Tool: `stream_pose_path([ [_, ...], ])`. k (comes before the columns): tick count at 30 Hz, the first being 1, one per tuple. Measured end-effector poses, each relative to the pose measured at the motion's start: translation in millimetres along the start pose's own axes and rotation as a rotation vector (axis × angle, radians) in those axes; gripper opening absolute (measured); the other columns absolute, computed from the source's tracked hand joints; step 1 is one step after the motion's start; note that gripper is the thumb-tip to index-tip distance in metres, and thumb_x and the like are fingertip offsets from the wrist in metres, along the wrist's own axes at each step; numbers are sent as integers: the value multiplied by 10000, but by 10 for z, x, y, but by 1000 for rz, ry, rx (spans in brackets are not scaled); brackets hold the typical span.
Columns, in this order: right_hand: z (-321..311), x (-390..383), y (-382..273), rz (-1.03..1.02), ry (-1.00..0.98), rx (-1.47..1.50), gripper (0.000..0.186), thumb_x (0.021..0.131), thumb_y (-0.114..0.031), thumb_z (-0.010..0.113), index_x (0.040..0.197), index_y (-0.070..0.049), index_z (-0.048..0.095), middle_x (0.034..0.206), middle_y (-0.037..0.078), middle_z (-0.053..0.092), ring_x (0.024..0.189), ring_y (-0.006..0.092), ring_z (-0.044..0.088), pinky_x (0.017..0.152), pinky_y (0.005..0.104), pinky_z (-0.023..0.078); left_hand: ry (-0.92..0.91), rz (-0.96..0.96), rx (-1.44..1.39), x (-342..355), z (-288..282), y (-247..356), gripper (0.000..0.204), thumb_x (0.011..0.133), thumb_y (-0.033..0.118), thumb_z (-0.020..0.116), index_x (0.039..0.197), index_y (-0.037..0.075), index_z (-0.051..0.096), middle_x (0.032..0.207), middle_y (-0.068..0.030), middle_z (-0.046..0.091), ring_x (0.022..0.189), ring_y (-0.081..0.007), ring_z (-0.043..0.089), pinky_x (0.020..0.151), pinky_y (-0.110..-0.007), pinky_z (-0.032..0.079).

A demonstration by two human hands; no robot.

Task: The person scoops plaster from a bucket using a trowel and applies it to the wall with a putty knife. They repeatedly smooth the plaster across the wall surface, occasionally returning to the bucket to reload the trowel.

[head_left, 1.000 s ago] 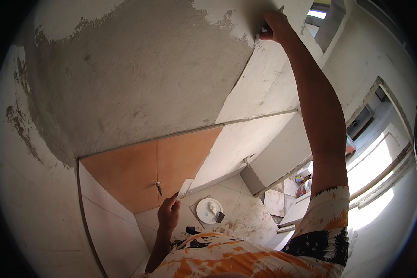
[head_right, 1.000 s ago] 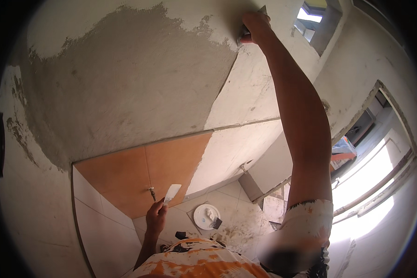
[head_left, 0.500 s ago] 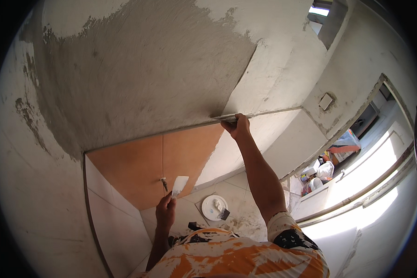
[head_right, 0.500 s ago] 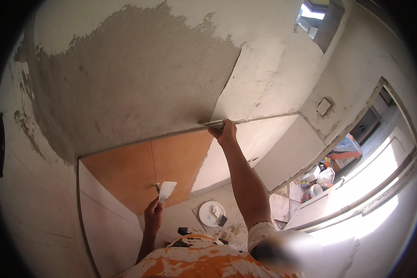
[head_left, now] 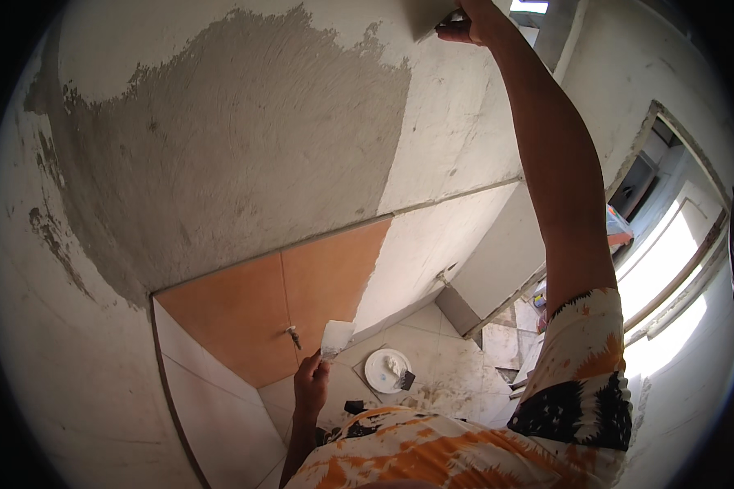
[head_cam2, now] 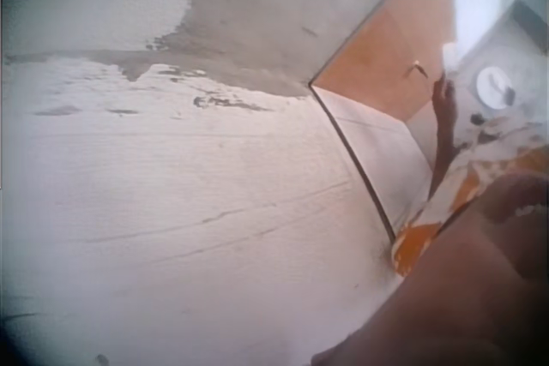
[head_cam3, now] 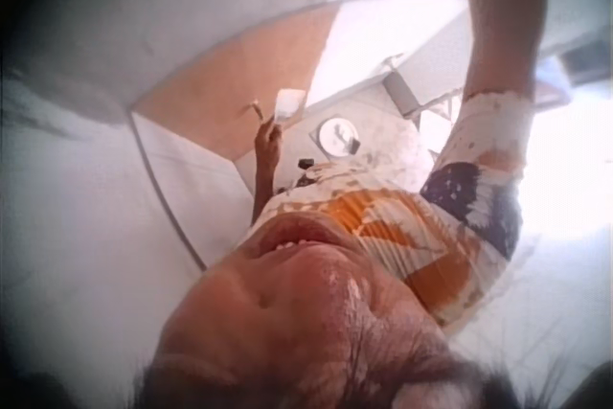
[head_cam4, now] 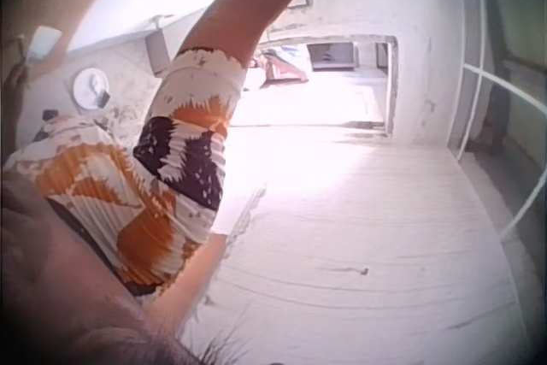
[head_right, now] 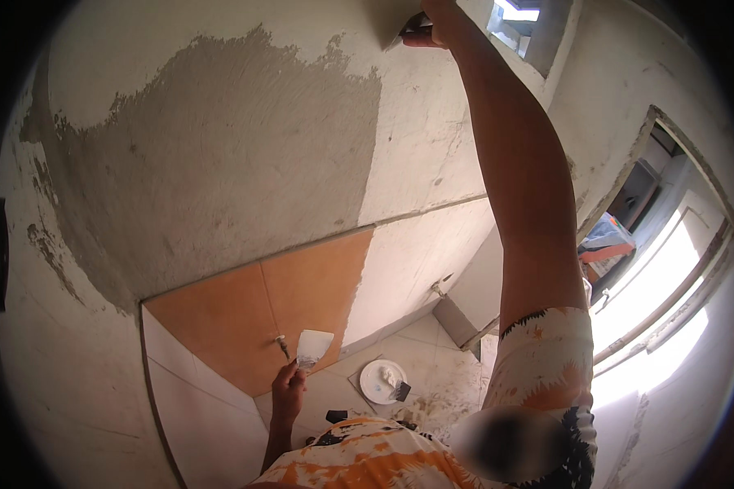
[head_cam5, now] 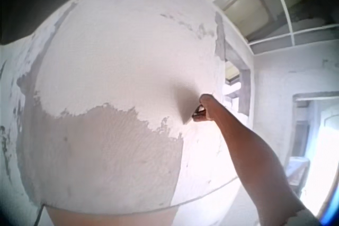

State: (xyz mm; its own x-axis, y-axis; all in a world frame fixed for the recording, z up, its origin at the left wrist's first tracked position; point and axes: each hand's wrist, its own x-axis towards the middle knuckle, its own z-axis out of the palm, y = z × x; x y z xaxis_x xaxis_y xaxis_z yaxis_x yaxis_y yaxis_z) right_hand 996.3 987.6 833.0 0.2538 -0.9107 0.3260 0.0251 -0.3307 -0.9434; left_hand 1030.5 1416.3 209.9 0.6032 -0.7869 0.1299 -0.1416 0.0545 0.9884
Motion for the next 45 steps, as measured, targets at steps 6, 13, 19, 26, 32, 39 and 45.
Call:
stream_pose_path([
  [6,-38,-2263,1156,-396,-528,688,371,981,-104,543,1319,42,493,1202,134,646,1090,256,673,961,404,557,-43,-22,-456,287,-378,716,465,1036,153,520,1494,97,461,791,-21,578,601,-91,538,557,-261,509],
  [13,-193,-3597,2346,-1005,-886,-374,680,785,8,759,1394,-234,578,1283,139,492,1228,338,544,1035,443,510,-320,39,-378,915,-506,1678,510,1020,155,548,1512,90,430,784,-40,610,565,-110,555,534,-269,514],
  [19,-371,-2280,2756,-905,-263,-859,604,836,93,569,1374,-181,579,1319,110,545,1233,355,526,1046,475,468,-245,271,-564,720,-681,1571,666,967,330,650,1523,64,397,866,-93,667,545,-155,580,492,-286,495],
  [26,154,-650,2298,-1115,412,-820,670,821,50,599,1419,-245,536,1406,56,516,1308,334,428,1063,527,368,-156,138,-586,463,-374,1222,724,930,394,679,1511,56,411,944,-111,674,539,-154,565,478,-297,492],
  [32,408,-1274,3977,-1106,290,-830,713,779,74,563,1437,-198,522,1480,101,439,1333,377,370,1101,526,291,-41,81,-617,240,-189,1021,706,940,376,681,1502,41,416,1039,-101,650,573,-148,571,489,-300,507],
  [39,44,-2296,3994,-826,99,-481,505,873,-19,572,1369,-116,570,1345,100,560,1199,344,509,1033,531,403,49,280,-417,626,-60,1318,661,971,344,661,1480,-1,419,1054,-95,648,772,-141,622,617,-301,549],
  [45,-310,-3247,3376,749,-428,985,281,993,-190,488,1212,-28,557,1032,120,674,829,271,699,551,429,573,89,813,476,1254,95,1521,464,920,84,661,1373,153,591,1004,-47,661,865,-172,637,725,-324,553],
])
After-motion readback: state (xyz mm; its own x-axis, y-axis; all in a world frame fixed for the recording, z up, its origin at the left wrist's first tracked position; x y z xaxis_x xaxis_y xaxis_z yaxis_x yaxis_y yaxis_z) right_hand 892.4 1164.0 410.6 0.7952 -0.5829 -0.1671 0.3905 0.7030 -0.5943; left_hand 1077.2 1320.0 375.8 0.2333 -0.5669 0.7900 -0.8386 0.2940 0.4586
